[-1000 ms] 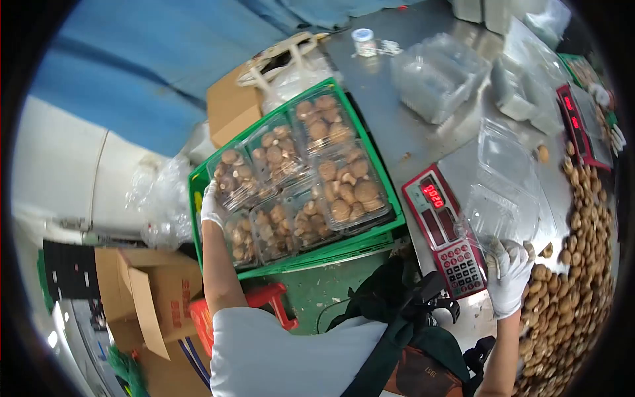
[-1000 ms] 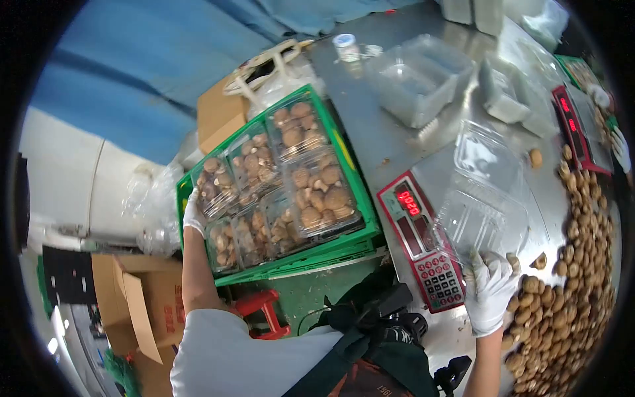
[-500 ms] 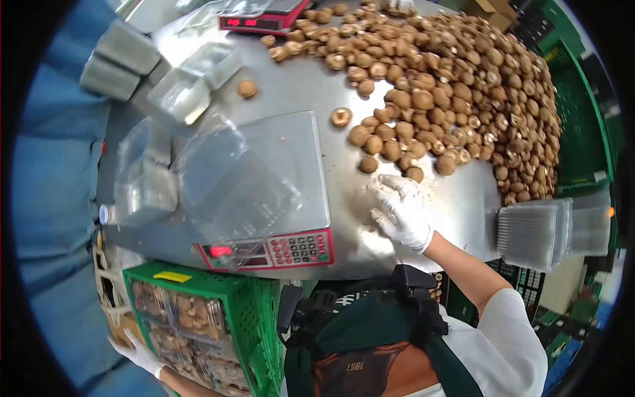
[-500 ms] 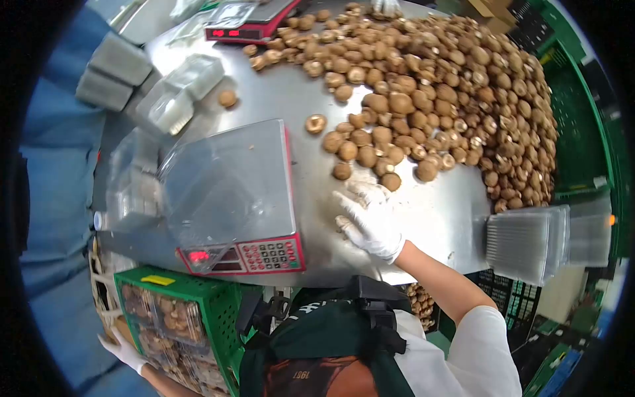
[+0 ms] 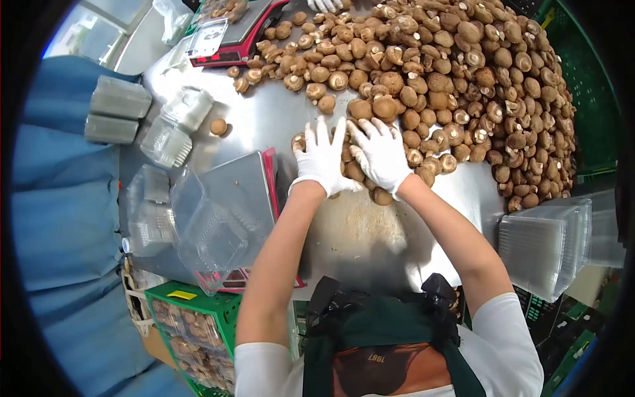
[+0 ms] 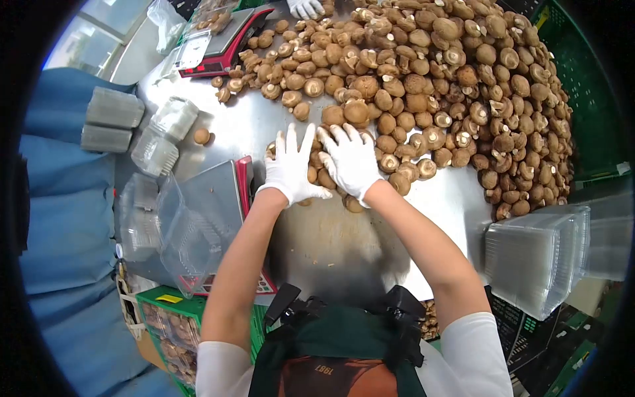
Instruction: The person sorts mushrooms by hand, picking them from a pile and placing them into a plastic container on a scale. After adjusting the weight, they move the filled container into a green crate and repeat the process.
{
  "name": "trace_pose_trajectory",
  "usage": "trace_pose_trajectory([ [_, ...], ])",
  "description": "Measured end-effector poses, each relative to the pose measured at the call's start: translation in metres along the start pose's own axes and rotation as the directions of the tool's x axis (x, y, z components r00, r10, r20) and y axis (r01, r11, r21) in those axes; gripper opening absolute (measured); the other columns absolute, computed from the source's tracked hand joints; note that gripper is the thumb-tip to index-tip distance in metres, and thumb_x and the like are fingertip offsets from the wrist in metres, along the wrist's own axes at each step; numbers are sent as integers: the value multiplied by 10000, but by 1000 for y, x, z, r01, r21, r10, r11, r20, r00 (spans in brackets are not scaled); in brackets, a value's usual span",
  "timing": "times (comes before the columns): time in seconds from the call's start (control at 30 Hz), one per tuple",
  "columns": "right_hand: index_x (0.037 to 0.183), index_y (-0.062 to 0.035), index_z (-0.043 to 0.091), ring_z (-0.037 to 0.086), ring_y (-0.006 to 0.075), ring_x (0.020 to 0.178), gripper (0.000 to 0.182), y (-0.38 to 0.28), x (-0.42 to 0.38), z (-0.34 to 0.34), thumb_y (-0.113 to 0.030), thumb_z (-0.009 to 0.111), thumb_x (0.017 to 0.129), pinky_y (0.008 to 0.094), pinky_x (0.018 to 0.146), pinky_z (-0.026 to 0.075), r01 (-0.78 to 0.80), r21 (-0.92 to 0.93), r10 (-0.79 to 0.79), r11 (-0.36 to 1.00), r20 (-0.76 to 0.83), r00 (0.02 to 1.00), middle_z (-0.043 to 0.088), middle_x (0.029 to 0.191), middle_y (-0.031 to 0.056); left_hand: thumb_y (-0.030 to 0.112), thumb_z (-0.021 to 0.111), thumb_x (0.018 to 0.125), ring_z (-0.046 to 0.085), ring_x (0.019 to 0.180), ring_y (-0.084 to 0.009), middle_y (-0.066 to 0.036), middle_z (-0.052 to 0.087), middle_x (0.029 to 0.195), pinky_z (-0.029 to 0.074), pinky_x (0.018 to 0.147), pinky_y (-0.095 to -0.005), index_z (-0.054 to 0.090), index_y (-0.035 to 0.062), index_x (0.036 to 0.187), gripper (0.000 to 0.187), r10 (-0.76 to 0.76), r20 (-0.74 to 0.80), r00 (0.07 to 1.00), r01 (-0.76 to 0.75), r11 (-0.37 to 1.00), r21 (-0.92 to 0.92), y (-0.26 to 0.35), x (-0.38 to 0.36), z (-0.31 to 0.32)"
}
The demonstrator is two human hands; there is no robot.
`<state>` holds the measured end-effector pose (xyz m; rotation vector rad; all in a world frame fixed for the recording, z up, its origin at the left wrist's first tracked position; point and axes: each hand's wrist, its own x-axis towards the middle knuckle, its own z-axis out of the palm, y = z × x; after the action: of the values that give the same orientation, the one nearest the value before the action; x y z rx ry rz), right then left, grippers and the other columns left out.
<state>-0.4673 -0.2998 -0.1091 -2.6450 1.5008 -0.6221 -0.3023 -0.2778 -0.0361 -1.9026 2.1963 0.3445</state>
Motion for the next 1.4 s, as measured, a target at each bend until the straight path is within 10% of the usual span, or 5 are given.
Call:
trace_pose_trajectory([
  [0.27, 1298, -44, 625, 528, 352, 1287, 487, -5, -59, -19, -348, 623, 918, 493, 1109, 388, 40, 135, -43, 990, 24, 999, 576, 1376, 187, 577, 787, 635, 437, 1315, -410, -197, 482, 1429, 345, 1055, -574, 482, 143, 1491, 1007, 187, -477, 859, -285, 948, -141, 33, -25, 70],
  [0.6, 1263, -94, 651, 538, 361, 1241, 467, -4, -133, -61, -300, 682, 845, 490, 1054, 417, -55, 384, 51, 922, 21, 998, 569, 1347, 177, 567, 804, 706, 395, 1357, -412, -233, 390, 1504, 277, 1115, -565, 502, 147, 1462, 916, 290, -534, 794, -447, 874, -190, 61, -77, 75],
  [0.8, 1255, -90, 660, 524, 353, 1239, 438, 61, -109, -68, -21, 618, 825, 469, 1045, 413, -319, 302, 404, 898, -281, 871, 593, 1307, 158, 229, 763, 839, 378, 1379, -467, -248, 368, 1540, 337, 1145, -501, 492, 44, 1472, 713, 199, -632, 749, -514, 776, -365, 52, 11, 44],
  [1.0, 1399, -279, 607, 384, 385, 1429, 421, 103, -76, -50, -259, 531, 986, 609, 1169, 250, -462, -51, 445, 885, -193, 874, 504, 1509, 117, 469, 617, 951, 241, 1478, -527, -195, 301, 1644, 222, 1129, -726, 537, 328, 1473, 547, 169, -545, 821, -367, 887, -278, 87, 88, 43],
  [1.4, 1334, -228, 677, 487, 351, 1302, 500, 31, -155, -59, -171, 676, 838, 547, 1147, 297, -292, 123, 301, 948, -61, 952, 543, 1377, 156, 237, 715, 851, 446, 1318, -407, -164, 488, 1477, 359, 1101, -514, 683, 134, 1292, 454, 300, -479, 825, -462, 846, -265, 71, -42, 63],
])
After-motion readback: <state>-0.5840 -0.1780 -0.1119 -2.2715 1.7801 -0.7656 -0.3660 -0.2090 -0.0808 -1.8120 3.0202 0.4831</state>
